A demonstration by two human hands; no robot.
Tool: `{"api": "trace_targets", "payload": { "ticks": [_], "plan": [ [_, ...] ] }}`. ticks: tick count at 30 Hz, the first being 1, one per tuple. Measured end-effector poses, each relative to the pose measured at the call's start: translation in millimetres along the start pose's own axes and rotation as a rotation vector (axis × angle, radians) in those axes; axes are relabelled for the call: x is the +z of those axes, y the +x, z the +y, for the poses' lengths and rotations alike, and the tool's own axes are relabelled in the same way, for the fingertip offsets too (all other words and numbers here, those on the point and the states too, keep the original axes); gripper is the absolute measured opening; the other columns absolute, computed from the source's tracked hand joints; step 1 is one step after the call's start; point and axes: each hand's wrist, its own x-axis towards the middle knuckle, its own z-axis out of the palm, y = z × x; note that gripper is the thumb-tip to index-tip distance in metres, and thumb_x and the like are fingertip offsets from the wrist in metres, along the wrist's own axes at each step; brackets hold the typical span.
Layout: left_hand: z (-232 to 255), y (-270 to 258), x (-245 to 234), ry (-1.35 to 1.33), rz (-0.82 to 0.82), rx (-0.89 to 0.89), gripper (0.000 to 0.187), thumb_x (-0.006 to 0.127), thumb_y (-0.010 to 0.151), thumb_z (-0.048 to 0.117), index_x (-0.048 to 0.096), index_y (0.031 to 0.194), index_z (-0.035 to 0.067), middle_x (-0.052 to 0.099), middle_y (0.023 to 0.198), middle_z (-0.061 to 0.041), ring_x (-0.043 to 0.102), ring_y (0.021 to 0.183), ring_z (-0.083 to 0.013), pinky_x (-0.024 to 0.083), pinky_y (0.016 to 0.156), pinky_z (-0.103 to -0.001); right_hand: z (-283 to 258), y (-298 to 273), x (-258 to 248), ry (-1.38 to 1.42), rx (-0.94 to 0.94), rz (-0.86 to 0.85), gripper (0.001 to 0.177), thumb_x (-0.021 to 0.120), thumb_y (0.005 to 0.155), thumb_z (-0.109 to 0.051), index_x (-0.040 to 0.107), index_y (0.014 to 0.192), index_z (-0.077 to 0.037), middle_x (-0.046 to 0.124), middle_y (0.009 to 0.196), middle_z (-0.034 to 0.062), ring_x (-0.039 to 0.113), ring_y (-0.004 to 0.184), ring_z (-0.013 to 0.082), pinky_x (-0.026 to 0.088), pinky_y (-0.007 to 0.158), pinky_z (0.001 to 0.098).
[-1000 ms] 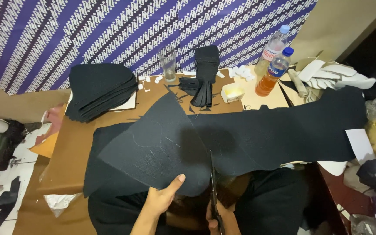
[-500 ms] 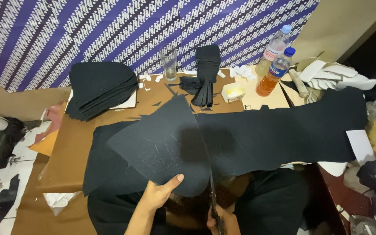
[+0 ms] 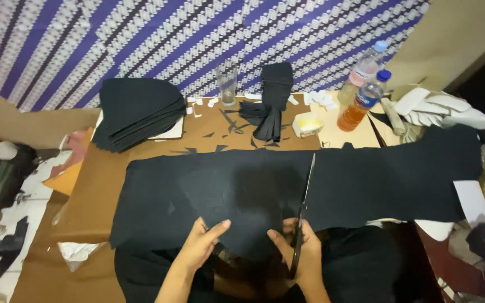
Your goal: The person uses shears to cut a large piece of black fabric into curved shapes on a work table. They repeatedly cut along marked outlines, remove the cut pieces, and stack them on the left side of the table.
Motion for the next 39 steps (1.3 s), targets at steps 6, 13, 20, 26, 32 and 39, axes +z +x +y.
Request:
{"api": "trace_targets", "payload": {
  "ticks": [6, 13, 20, 26, 32, 39],
  "plan": [
    [-2, 36, -29, 0.256, 0.258, 0.043, 0.059, 0.082, 0.082, 0.025, 0.026, 0.095, 0.013, 0.029, 0.059, -0.002, 0.04, 0.05, -0.0121, 0.063, 0.086, -0.05, -7, 8, 15, 0.075, 0.239, 0.037, 0.027, 0.084, 0.083, -0.016, 0.074, 0.106, -0.005, 0.075, 0.09, 0.0107, 0.048, 0.044, 0.0194, 0.04, 0.043, 0.0317],
    [9, 66, -36, -0.013, 0.216, 0.24, 0.059, 0.072, 0.091, 0.017, 0.021, 0.062, 0.015, 0.016, 0.054, 0.002, 0.045, 0.058, -0.0079, 0.057, 0.102, -0.052, 14, 7, 21, -0.086, 0.305, -0.021, 0.026, 0.081, 0.086, -0.023, 0.075, 0.103, -0.005, 0.085, 0.092, 0.0159, 0.08, 0.09, 0.0225, 0.055, 0.091, 0.0295],
    [-12, 94, -39, -0.207, 0.307, 0.272, 0.056, 0.074, 0.089, 0.014, 0.018, 0.09, 0.018, 0.024, 0.065, 0.004, 0.047, 0.062, -0.0072, 0.056, 0.105, -0.053, 32, 5, 23, -0.044, 0.298, -0.056, 0.029, 0.08, 0.085, -0.024, 0.075, 0.103, -0.002, 0.083, 0.087, 0.0177, 0.08, 0.088, 0.0227, 0.057, 0.09, 0.0303],
    [-11, 83, -32, -0.092, 0.116, 0.383, 0.07, 0.07, 0.095, 0.018, 0.021, 0.045, 0.018, 0.017, 0.047, 0.009, 0.036, 0.048, -0.0052, 0.059, 0.083, -0.035, 26, 5, 22, -0.078, 0.326, -0.058, 0.03, 0.079, 0.086, -0.026, 0.075, 0.106, -0.003, 0.083, 0.094, 0.0168, 0.082, 0.092, 0.0227, 0.059, 0.093, 0.0304],
    [-9, 79, -32, -0.111, 0.133, 0.359, 0.071, 0.072, 0.093, 0.02, 0.017, 0.047, 0.019, 0.013, 0.049, 0.009, 0.029, 0.049, -0.0059, 0.054, 0.091, -0.039, 15, 2, 28, -0.113, 0.394, -0.07, 0.032, 0.077, 0.089, -0.025, 0.075, 0.111, -0.003, 0.084, 0.095, 0.0171, 0.079, 0.094, 0.0221, 0.056, 0.095, 0.0297],
    [-10, 90, -35, -0.281, 0.236, 0.299, 0.053, 0.074, 0.089, 0.012, 0.021, 0.09, 0.02, 0.028, 0.063, 0.005, 0.047, 0.062, -0.0087, 0.055, 0.102, -0.048, 20, 3, 32, -0.044, 0.369, -0.073, 0.028, 0.08, 0.088, -0.02, 0.076, 0.108, -0.001, 0.08, 0.091, 0.016, 0.077, 0.088, 0.0226, 0.057, 0.093, 0.0301]
  ]
}}
